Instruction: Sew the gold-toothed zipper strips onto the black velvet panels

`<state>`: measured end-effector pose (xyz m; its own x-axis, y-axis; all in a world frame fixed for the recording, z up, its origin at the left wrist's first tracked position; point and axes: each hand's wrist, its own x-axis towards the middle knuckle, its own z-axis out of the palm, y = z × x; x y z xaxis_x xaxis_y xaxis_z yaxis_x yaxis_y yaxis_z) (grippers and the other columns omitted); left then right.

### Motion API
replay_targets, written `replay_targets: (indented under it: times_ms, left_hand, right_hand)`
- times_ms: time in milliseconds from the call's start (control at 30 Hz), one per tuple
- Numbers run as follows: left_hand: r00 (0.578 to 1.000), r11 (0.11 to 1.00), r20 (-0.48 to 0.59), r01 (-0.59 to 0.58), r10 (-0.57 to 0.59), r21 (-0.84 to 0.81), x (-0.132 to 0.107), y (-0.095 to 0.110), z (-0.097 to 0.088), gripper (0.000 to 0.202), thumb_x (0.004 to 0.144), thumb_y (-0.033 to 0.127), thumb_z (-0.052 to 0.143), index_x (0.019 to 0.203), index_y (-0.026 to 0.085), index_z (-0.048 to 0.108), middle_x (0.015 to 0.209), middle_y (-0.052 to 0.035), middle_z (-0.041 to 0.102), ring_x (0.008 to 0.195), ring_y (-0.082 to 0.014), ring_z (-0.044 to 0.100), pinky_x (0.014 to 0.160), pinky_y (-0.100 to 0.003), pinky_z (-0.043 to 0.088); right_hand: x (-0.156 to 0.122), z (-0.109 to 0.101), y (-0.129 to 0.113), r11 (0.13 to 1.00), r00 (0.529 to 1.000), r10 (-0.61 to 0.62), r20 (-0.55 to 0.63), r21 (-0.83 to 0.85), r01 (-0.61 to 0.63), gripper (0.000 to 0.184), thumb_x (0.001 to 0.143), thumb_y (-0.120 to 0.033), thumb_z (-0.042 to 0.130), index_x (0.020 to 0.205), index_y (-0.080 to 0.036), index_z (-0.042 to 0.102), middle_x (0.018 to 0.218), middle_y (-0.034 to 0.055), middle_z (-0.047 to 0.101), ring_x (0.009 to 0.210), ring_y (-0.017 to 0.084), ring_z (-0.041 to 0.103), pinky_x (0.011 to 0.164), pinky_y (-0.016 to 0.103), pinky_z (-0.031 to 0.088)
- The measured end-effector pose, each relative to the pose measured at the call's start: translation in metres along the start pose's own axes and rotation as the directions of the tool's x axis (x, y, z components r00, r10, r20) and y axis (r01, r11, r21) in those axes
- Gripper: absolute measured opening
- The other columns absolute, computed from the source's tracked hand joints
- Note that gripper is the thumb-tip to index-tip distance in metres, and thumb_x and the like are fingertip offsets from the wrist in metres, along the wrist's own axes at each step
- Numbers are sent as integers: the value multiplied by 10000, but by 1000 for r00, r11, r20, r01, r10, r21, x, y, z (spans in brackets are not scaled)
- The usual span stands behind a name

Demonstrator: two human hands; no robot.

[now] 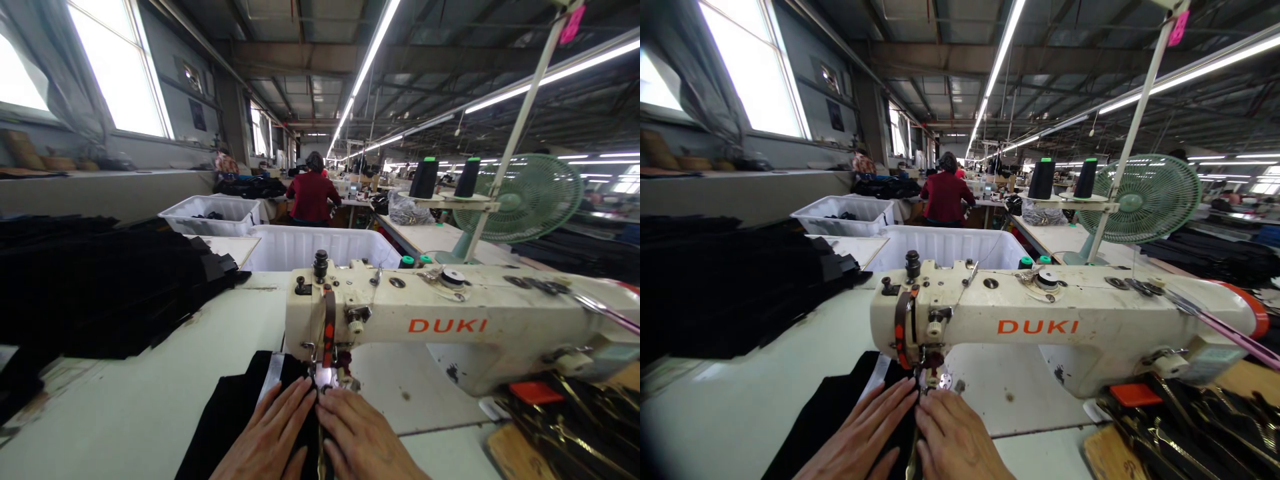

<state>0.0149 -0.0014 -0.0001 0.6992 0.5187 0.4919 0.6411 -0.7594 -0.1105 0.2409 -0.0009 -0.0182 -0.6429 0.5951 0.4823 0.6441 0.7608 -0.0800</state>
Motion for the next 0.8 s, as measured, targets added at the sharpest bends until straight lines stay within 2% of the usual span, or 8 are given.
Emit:
replay_targets:
  times_ms: [233, 367, 533, 700, 800]
  left_hand:
    - [998, 998, -32, 55, -54, 24, -3, 0, 5, 532, 836, 174, 558, 1365, 127, 531, 1367, -139, 609, 1220, -279, 612, 1034, -366, 495]
    - [999, 999, -34, 36, -36, 19, -5, 1, 5, 518, 862, 209, 573, 1370, 120, 522, 1340, -128, 632, 1202, -267, 625, 1058, -359, 471]
    - [998, 999, -51, 35, -35, 1, -2, 1, 3, 500, 885, 200, 567, 1376, 119, 512, 1361, -124, 618, 1232, -253, 605, 1091, -358, 432]
    - [1000, 998, -21, -11, 12, 56, 2, 0, 0, 484, 863, 187, 560, 1344, 139, 561, 1359, -118, 620, 1218, -274, 615, 1050, -405, 474]
    - [999, 996, 0, -33, 33, 81, 3, -1, -3, 468, 847, 190, 564, 1311, 138, 598, 1320, -120, 646, 1179, -278, 641, 1016, -411, 503]
  right_hand:
    - [-2, 1, 1, 1000, 999, -18, -45, -25, 17, 320, 964, -248, 573, 1261, -129, 596, 1237, 97, 685, 1147, 224, 634, 1035, 309, 496]
    - [-2, 3, 2, 1000, 997, -13, -76, -14, 12, 320, 971, -246, 560, 1271, -139, 592, 1244, 86, 682, 1145, 221, 633, 1035, 303, 492]
    - [-1, 3, 1, 1000, 998, -6, -59, 7, 7, 326, 981, -248, 549, 1285, -138, 587, 1258, 85, 675, 1165, 219, 620, 1054, 302, 475]
    - [-2, 4, 1, 1000, 999, -7, -53, 19, 8, 331, 974, -238, 553, 1287, -137, 591, 1252, 87, 677, 1173, 217, 615, 1059, 305, 469]
    - [-4, 4, 1, 999, 998, 43, -39, 14, -42, 368, 972, -264, 554, 1322, -150, 573, 1305, 89, 650, 1194, 223, 602, 1054, 323, 476]
